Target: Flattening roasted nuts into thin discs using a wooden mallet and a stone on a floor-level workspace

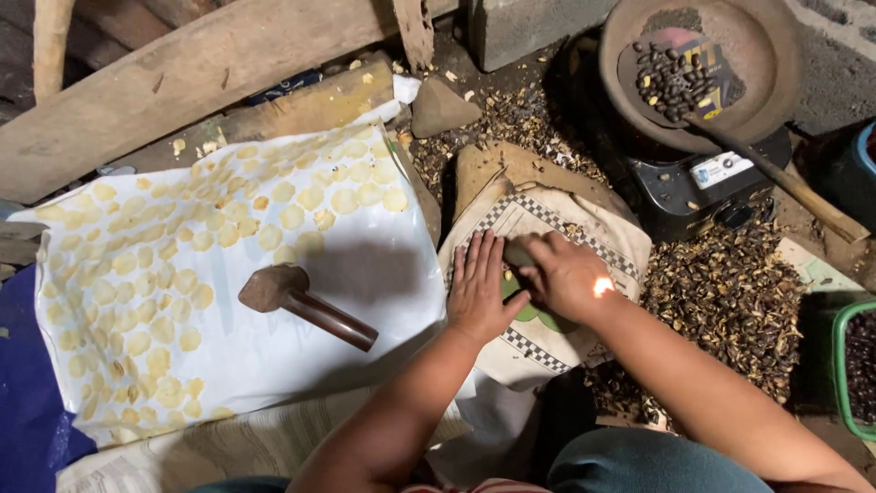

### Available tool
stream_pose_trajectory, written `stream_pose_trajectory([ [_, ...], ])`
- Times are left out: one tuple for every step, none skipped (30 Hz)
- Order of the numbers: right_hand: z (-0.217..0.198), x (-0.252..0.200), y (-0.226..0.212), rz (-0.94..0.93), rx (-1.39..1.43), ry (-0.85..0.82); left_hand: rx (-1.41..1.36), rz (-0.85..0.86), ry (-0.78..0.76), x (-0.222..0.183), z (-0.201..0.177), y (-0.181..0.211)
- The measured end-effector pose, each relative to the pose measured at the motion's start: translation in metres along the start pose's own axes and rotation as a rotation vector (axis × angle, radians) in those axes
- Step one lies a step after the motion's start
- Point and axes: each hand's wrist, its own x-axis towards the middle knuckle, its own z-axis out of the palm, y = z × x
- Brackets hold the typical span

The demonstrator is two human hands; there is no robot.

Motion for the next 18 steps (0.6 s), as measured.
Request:
stream_pose_trajectory([
  [-0.006,-0.002,-0.001,0.039,0.071,0.042,0.035,0.019,-0.060,-0.001,0.005,-0.004],
  [-0.002,0.003,0.007,0.041,0.073,0.034,0.032,0.013,-0.066,-0.002,0.005,-0.003],
  [0.001,0.008,0.015,0.157,0.124,-0.058,0.060,0.026,-0.085,-0.003,0.004,-0.001],
  [0.003,0.014,0.024,0.277,0.176,-0.142,0.089,0.047,-0.104,0.000,0.003,-0.001],
  [0.003,0.016,0.025,0.282,0.179,-0.143,0.087,0.050,-0.109,-0.001,0.003,-0.001],
  [0.003,0.018,0.026,0.309,0.244,-0.184,0.098,0.052,-0.116,-0.001,0.003,0.000],
  [0.003,0.019,0.027,0.336,0.308,-0.225,0.108,0.055,-0.123,-0.001,0.003,0.001],
  [-0.008,0.014,0.013,0.340,0.307,-0.225,0.105,0.057,-0.124,-0.003,0.003,0.001],
  [-0.019,0.009,-0.002,0.325,0.197,-0.222,0.094,0.048,-0.156,-0.005,0.002,0.000],
  [-0.033,0.009,-0.013,0.303,0.079,-0.208,0.086,0.041,-0.174,0.000,0.003,-0.001],
  [-0.039,0.010,-0.008,0.301,0.071,-0.197,0.087,0.047,-0.162,0.004,0.004,-0.001],
  [-0.040,0.007,-0.006,0.312,0.171,-0.221,0.102,0.056,-0.152,0.002,0.004,-0.002],
  [-0.039,0.005,-0.003,0.322,0.271,-0.245,0.118,0.065,-0.143,-0.001,0.006,-0.004],
  [-0.037,0.000,0.005,0.326,0.278,-0.257,0.115,0.059,-0.156,-0.004,0.004,-0.003],
  [-0.036,-0.005,0.015,0.344,0.354,-0.213,0.107,0.105,-0.097,-0.007,0.003,-0.002],
  [-0.037,-0.010,0.026,0.368,0.428,-0.160,0.098,0.160,-0.034,-0.004,0.002,0.000],
  [-0.036,-0.022,0.028,0.378,0.433,-0.162,0.094,0.165,-0.044,-0.009,0.013,-0.004],
  [-0.038,-0.031,0.031,0.429,0.458,-0.106,0.098,0.220,-0.011,-0.009,0.024,-0.009],
])
